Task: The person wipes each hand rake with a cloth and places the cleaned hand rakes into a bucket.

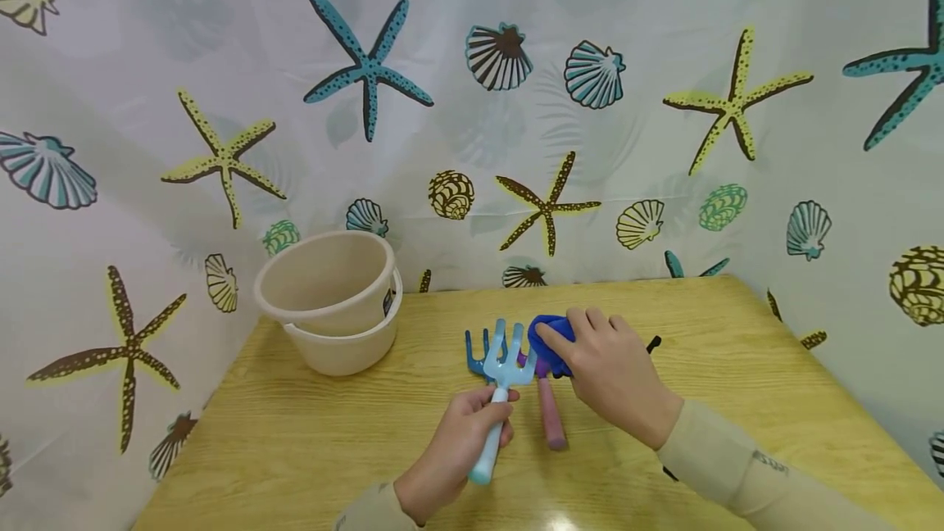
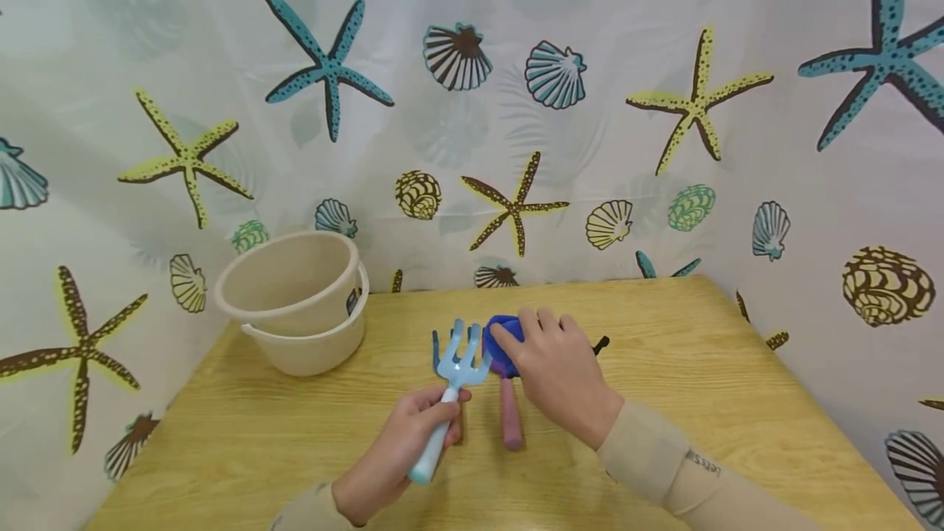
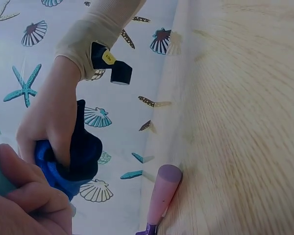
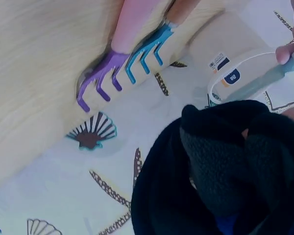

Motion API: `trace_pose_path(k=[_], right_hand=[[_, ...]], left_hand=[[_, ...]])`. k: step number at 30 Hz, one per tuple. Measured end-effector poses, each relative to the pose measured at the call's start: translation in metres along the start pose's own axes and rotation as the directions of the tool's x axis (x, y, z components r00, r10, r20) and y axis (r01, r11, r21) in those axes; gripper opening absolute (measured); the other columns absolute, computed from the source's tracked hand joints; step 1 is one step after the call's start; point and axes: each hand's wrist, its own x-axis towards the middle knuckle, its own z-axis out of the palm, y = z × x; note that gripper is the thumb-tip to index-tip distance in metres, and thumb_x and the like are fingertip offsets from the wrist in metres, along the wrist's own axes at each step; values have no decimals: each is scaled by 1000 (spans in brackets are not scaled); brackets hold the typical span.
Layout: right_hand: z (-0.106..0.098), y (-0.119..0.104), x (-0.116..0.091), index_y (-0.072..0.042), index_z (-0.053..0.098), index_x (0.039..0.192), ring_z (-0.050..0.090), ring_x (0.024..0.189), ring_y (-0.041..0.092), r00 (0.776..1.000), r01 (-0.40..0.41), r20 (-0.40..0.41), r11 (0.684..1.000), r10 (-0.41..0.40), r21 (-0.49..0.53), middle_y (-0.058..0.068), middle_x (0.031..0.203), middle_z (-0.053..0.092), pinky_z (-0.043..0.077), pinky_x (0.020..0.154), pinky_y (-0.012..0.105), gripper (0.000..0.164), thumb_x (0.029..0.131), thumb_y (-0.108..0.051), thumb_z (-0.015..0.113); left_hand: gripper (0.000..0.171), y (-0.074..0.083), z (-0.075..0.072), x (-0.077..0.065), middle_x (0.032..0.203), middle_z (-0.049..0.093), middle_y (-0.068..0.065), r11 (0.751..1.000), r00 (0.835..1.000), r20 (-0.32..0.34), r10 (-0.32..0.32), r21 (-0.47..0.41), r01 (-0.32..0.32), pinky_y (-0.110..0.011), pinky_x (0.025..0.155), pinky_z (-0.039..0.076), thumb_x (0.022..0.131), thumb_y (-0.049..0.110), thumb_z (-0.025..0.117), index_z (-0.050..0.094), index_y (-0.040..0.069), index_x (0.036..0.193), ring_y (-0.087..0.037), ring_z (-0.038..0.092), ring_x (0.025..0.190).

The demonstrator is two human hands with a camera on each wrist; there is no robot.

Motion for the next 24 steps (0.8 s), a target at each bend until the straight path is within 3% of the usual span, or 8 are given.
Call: trace_pose_path(k=[5, 12, 22, 24], right_hand=[[0, -1, 0, -17, 65, 123, 53, 86, 33, 1000, -3, 30, 1000, 2, 29, 19, 100, 57, 56, 66, 47, 57, 69, -25, 80], [-1, -11, -1, -19, 63, 126, 54, 88, 29, 988, -8, 150, 986, -18, 167, 18, 105, 58, 57, 67, 45, 58, 69, -23, 79], [-18, -21, 5, -27, 63, 126, 56, 93, 23, 968, -51, 248, 930, -45, 365, 13, 113, 60, 56, 67, 43, 57, 70, -20, 74], [-18, -19, 5, -28, 63, 125, 56, 87, 18, 964, -68, 262, 919, -40, 389, 10, 109, 60, 55, 63, 39, 57, 70, -17, 72]], left_hand=[[31, 0, 0, 0, 95, 56, -10, 1000, 1000, 1, 8, 0, -8, -19, 51, 40, 96, 8, 49, 53, -13, 118, -9, 50, 59], [32, 4, 0, 3, 71, 54, -4, 1000, 1000, -14, 4, 31, -4, -21, 51, 40, 94, 10, 52, 55, -10, 119, -11, 50, 57], [30, 5, -3, 7, 64, 55, -2, 998, 999, -36, 11, 60, -9, -22, 50, 40, 94, 10, 52, 56, -10, 116, -11, 51, 57], [30, 5, -3, 7, 64, 55, -2, 998, 999, -35, 12, 60, -10, -21, 50, 39, 93, 10, 53, 55, -11, 116, -11, 51, 57]])
